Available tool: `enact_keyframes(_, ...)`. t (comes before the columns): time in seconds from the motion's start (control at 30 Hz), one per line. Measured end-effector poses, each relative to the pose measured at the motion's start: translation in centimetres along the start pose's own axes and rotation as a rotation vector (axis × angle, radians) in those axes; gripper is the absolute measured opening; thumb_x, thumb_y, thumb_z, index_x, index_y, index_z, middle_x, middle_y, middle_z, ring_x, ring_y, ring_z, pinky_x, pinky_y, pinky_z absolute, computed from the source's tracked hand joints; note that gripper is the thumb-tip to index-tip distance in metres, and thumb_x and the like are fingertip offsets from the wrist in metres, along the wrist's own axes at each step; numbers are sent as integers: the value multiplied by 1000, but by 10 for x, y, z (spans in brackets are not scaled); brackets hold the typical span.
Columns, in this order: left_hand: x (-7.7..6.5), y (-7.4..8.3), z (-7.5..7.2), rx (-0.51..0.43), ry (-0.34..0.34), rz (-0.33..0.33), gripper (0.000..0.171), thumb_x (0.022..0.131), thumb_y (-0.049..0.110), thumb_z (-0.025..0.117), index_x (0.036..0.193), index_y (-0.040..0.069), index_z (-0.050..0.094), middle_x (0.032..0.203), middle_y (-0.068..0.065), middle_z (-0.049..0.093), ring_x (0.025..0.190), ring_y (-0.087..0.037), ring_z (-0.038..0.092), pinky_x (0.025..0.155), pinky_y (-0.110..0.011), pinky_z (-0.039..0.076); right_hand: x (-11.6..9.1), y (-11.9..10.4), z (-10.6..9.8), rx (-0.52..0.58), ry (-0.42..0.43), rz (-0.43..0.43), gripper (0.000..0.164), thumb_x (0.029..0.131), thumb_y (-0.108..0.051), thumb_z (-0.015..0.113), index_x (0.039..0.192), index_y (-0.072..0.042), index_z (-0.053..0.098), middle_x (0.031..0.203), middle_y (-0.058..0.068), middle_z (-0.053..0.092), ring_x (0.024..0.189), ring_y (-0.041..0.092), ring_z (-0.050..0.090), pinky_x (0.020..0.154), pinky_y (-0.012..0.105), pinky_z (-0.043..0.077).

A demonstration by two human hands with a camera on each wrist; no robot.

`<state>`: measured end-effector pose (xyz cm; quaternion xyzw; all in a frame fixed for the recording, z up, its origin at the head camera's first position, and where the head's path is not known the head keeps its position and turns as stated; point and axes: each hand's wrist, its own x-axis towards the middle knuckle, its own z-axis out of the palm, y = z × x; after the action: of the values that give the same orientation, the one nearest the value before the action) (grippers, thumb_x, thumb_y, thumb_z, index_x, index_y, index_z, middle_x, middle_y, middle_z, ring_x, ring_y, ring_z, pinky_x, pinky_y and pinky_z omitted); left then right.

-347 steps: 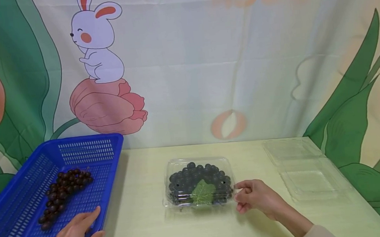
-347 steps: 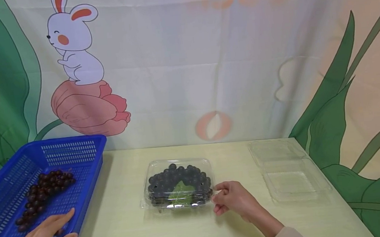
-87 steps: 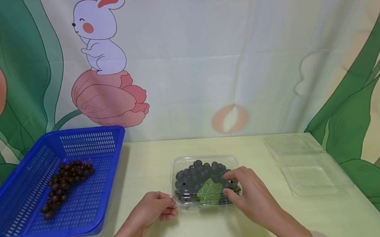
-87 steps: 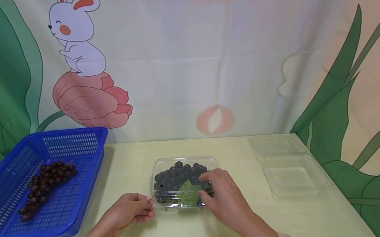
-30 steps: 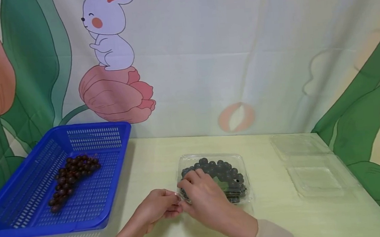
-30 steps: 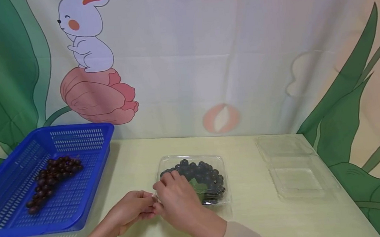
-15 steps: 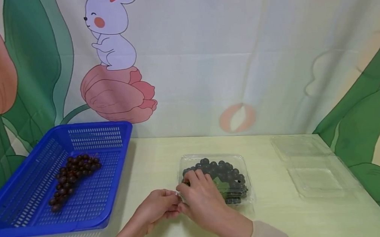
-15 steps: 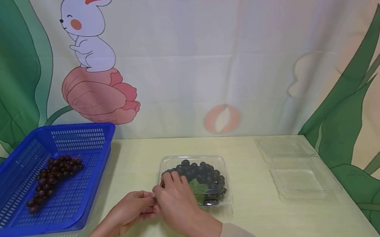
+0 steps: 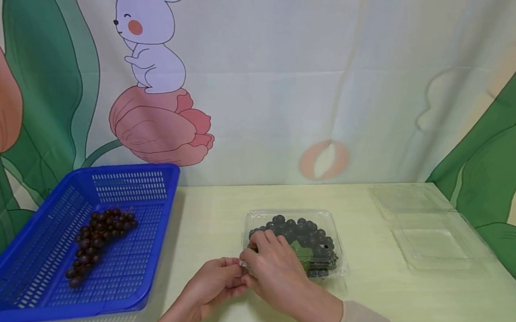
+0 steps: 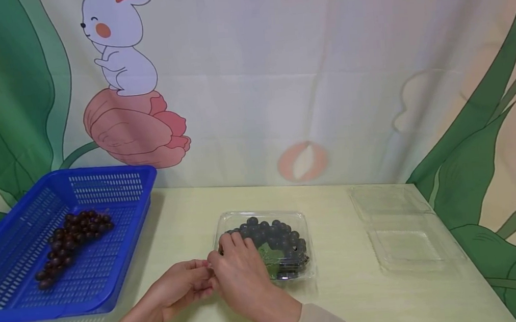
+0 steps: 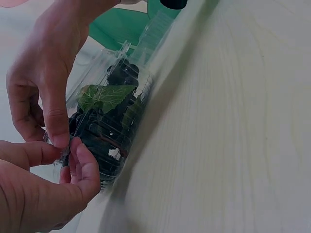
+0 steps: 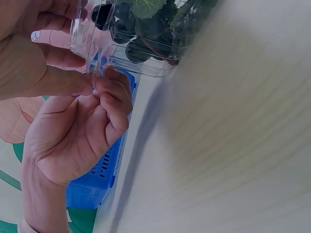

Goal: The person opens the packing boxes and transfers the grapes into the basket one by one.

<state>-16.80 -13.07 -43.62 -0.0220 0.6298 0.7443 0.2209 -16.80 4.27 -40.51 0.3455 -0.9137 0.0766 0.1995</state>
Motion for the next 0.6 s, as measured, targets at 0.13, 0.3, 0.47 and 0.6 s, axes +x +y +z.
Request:
enact_keyframes(0.13, 0, 0, 0, -36, -10, -9, 29, 102, 3, 53, 124, -16, 52, 95, -9, 67, 84, -13, 64, 76, -23, 56, 0, 0, 1, -18, -10, -2, 19, 83, -30, 87, 96, -19, 80, 103, 3, 59, 88, 18, 49, 69, 26, 38)
enact_keyframes(0.3, -1, 1, 0, -74, -34, -18, 26, 102, 4, 53, 121, -14, 57, 93, -7, 68, 84, -12, 65, 78, -23, 56, -1, 0, 3, -76, 16, -39, 13, 85, -29, 84, 92, -18, 80, 95, 1, 56, 81, 16, 45, 67, 25, 39)
enact_keyframes(0.47, 0, 1, 0, -102, -50, -21, 16, 100, 2, 52, 108, -8, 61, 90, -6, 63, 82, -13, 59, 77, -24, 54, -1, -1, 3, -165, 67, -101, 11, 83, -25, 84, 83, -16, 78, 83, 0, 51, 74, 16, 40, 63, 25, 40)
enact_keyframes(0.6, 0, 1, 0, -117, -53, -26, 13, 99, 2, 53, 104, -6, 62, 91, -6, 62, 82, -14, 58, 78, -25, 54, -1, -2, 4, -171, 78, -100, 12, 82, -24, 85, 82, -15, 78, 81, -1, 51, 74, 16, 41, 62, 25, 40)
